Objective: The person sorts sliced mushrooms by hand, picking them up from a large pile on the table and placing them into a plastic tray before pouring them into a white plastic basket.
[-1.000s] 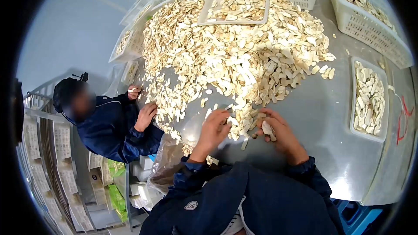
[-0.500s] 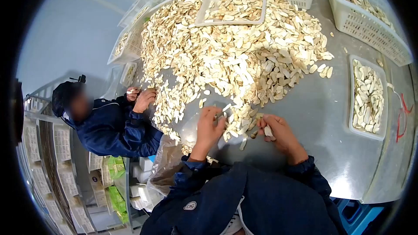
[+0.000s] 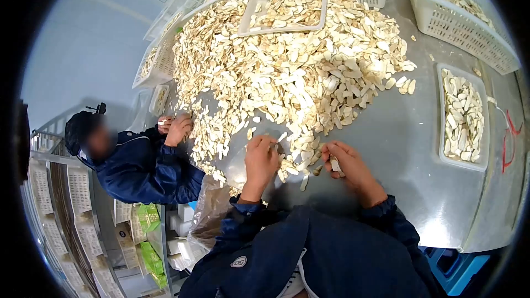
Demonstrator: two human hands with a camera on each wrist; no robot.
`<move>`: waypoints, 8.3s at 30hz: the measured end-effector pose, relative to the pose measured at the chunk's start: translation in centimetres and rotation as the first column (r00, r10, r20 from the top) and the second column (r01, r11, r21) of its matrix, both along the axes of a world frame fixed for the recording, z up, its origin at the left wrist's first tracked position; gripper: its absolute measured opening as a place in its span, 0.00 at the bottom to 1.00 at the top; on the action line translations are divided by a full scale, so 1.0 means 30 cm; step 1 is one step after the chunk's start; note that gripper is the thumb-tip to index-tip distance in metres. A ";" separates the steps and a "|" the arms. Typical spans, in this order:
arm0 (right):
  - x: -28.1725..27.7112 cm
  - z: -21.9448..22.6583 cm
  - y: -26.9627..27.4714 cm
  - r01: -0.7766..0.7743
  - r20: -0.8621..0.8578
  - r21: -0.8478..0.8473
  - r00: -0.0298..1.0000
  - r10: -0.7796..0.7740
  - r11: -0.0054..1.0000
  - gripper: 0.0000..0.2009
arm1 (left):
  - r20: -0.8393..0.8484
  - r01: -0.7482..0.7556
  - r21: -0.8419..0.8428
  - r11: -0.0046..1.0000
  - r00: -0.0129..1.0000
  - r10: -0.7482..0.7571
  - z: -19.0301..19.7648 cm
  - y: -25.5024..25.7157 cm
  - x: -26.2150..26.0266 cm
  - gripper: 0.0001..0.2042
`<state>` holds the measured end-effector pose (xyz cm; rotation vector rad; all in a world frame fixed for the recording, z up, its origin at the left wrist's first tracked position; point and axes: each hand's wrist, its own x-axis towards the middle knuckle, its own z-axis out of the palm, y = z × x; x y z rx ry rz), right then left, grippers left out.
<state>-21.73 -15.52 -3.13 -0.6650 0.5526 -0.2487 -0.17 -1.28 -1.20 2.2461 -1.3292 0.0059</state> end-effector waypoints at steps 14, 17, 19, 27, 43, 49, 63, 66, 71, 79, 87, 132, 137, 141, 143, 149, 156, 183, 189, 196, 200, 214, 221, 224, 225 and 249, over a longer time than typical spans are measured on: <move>-0.005 0.016 -0.001 -0.019 -0.071 -0.036 0.997 0.017 0.999 0.13 | -0.709 0.064 -0.062 0.996 0.699 -0.089 0.013 -0.098 -0.077 0.07; -0.002 0.087 0.002 -0.006 -0.046 0.028 0.999 0.007 1.000 0.14 | -0.917 0.138 -0.196 0.971 0.325 -0.231 0.072 -0.104 -0.103 0.07; -0.006 0.082 0.003 -0.005 -0.043 0.025 0.999 0.006 1.000 0.13 | -0.820 0.170 -0.118 0.978 0.540 -0.193 0.039 -0.114 -0.084 0.07; -0.013 -0.016 -0.011 0.050 -0.023 0.004 0.998 -0.050 0.999 0.11 | -0.006 0.347 0.003 0.938 0.938 -0.347 0.010 -0.215 -0.159 0.09; -0.010 -0.001 -0.010 -0.040 -0.035 -0.006 0.999 0.040 0.999 0.12 | -0.531 0.253 -0.008 0.968 0.819 -0.218 0.049 -0.080 -0.074 0.11; -0.011 0.013 -0.012 -0.030 -0.047 0.008 0.998 0.030 1.000 0.10 | -0.196 0.296 0.052 0.954 0.940 -0.280 0.040 -0.027 -0.139 0.09; -0.006 0.028 -0.008 -0.002 -0.052 -0.014 0.999 0.001 1.000 0.06 | -0.808 0.073 -0.070 0.995 0.581 -0.099 0.006 0.034 -0.087 0.06; -0.010 0.017 -0.011 -0.006 -0.025 -0.019 1.000 0.006 1.000 0.08 | -0.563 0.095 -0.010 0.995 0.822 -0.084 0.002 0.037 -0.077 0.08; -0.007 0.005 -0.007 0.008 -0.009 -0.012 1.000 -0.008 1.000 0.08 | -0.138 0.129 -0.067 0.989 0.981 -0.137 0.007 -0.005 -0.130 0.11; -0.010 0.007 -0.008 0.020 -0.018 -0.044 1.000 -0.021 0.999 0.08 | -0.134 0.173 0.170 0.970 0.979 -0.151 0.047 -0.041 -0.195 0.11; -0.007 0.020 -0.001 -0.062 -0.070 -0.123 0.996 0.054 0.990 0.09 | -0.742 0.003 -0.100 0.995 0.667 -0.076 -0.035 0.018 -0.151 0.07; -0.008 0.025 -0.005 -0.104 -0.110 -0.248 0.991 0.079 0.963 0.10 | -0.886 -0.023 -0.128 0.991 0.451 -0.104 -0.019 -0.052 -0.085 0.09; -0.007 0.031 -0.007 -0.094 -0.126 -0.227 0.990 0.066 0.969 0.10 | -0.102 -0.027 -0.132 0.991 0.995 0.013 0.021 -0.039 -0.044 0.09; -0.007 0.012 0.000 -0.074 -0.078 -0.220 0.995 0.058 0.973 0.10 | -0.083 0.199 -0.090 0.976 0.975 -0.207 0.008 -0.053 -0.082 0.12; -0.007 0.007 -0.003 -0.065 -0.073 -0.229 0.996 0.049 0.971 0.10 | -0.067 0.295 -0.020 0.955 0.953 -0.296 0.026 -0.068 -0.109 0.11; -0.006 0.011 -0.004 -0.068 -0.086 -0.213 0.995 0.050 0.975 0.10 | -0.161 0.182 -0.002 0.983 0.970 -0.180 -0.005 -0.066 -0.104 0.07; -0.008 0.008 -0.006 -0.093 -0.082 -0.233 0.994 0.076 0.968 0.11 | -0.432 0.023 -0.038 0.999 0.901 -0.037 -0.042 -0.051 -0.085 0.07; -0.004 -0.028 0.000 -0.024 -0.053 -0.170 0.998 0.015 0.985 0.11 | -0.037 0.227 0.078 0.971 0.974 -0.224 0.019 -0.026 -0.072 0.13; -0.005 -0.022 -0.002 -0.030 -0.056 -0.156 0.998 0.021 0.987 0.11 | -0.544 -0.050 -0.085 0.995 0.839 -0.005 -0.017 -0.021 -0.043 0.08; -0.004 -0.027 -0.003 -0.032 -0.055 -0.176 0.998 0.023 0.984 0.11 | -0.834 -0.133 -0.171 0.976 0.547 -0.071 -0.065 -0.007 -0.023 0.08; 0.000 -0.044 0.001 -0.025 -0.036 -0.179 0.999 0.019 0.984 0.11 | -0.826 -0.150 -0.161 0.976 0.561 -0.050 -0.052 0.007 -0.023 0.06; 0.000 -0.045 0.004 -0.031 -0.037 -0.180 0.999 0.024 0.983 0.11 | -0.064 0.346 0.031 0.938 0.937 -0.344 0.068 0.164 -0.106 0.15; -0.003 -0.044 0.001 -0.033 -0.063 -0.183 0.998 0.022 0.983 0.11 | -0.437 0.049 0.038 0.998 0.899 -0.028 0.032 0.160 -0.071 0.11; -0.002 -0.034 0.005 -0.030 -0.068 -0.188 0.998 0.018 0.982 0.11 | -0.362 -0.114 -0.111 0.987 0.930 0.067 -0.028 0.179 -0.029 0.11; 0.001 -0.038 0.004 -0.031 -0.059 -0.184 0.998 0.020 0.982 0.11 | -0.142 -0.112 -0.188 0.976 0.986 0.086 -0.013 0.164 -0.035 0.12; 0.005 -0.045 0.007 -0.021 -0.037 -0.194 0.999 0.014 0.981 0.12 | -0.109 0.092 0.092 0.991 0.991 -0.082 0.060 0.122 -0.129 0.10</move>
